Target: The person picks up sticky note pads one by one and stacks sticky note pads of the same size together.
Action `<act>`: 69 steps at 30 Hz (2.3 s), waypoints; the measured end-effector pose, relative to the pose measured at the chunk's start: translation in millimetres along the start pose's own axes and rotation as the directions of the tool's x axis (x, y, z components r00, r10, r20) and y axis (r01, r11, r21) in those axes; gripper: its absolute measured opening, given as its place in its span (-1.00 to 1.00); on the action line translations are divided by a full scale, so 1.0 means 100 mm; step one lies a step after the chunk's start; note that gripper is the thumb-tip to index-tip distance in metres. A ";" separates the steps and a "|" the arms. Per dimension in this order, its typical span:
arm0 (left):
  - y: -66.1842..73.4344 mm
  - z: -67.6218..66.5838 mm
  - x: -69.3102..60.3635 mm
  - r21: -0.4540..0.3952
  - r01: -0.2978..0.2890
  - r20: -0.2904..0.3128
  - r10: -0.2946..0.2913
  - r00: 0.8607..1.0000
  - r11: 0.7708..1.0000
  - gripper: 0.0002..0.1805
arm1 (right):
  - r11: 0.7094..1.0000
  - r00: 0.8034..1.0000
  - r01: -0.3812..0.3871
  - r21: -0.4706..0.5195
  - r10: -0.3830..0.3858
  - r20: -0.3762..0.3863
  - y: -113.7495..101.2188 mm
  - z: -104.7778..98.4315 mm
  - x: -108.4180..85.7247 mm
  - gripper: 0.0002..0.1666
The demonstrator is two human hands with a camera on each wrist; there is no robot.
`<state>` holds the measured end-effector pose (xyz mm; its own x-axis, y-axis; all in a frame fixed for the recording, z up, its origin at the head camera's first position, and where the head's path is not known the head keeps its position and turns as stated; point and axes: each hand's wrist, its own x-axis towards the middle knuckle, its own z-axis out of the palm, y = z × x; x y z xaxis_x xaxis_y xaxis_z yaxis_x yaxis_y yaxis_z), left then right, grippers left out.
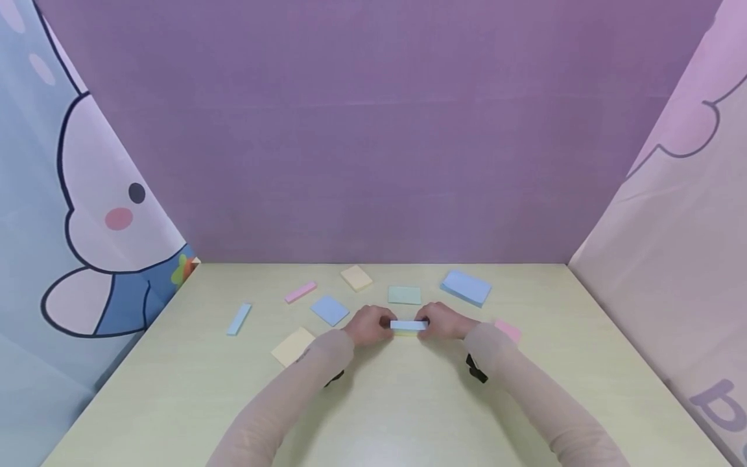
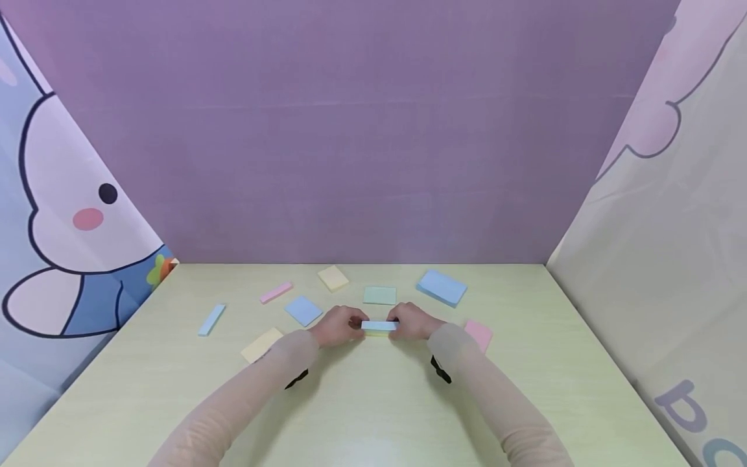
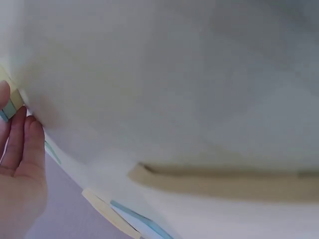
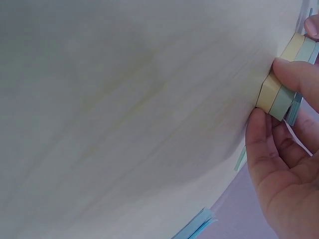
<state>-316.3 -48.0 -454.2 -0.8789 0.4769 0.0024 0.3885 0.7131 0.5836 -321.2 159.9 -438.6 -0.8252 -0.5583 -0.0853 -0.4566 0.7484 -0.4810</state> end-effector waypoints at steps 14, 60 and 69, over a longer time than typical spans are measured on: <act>0.12 -0.24 -0.15 0.027 -0.010 0.086 0.007 0.996 1.000 -0.58 | 1.000 1.000 0.006 0.024 -0.005 -0.005 0.02 0.00 -0.01 -0.80; -1.24 -1.27 -0.38 0.251 0.418 -0.158 -0.389 0.908 0.873 -0.58 | 1.000 1.000 0.007 0.028 -0.007 0.005 0.01 -0.01 -0.03 -0.82; -1.35 -1.25 -0.37 0.274 0.398 -0.167 -0.364 0.916 0.876 -0.66 | 0.999 1.000 0.027 0.023 -0.028 0.009 0.01 -0.02 -0.01 -0.82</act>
<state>-371.0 -226.5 -431.7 -0.9930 0.0918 -0.0744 0.0665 0.9548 0.2897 -321.1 162.0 -437.0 -0.8092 -0.5820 -0.0799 -0.4713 0.7243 -0.5032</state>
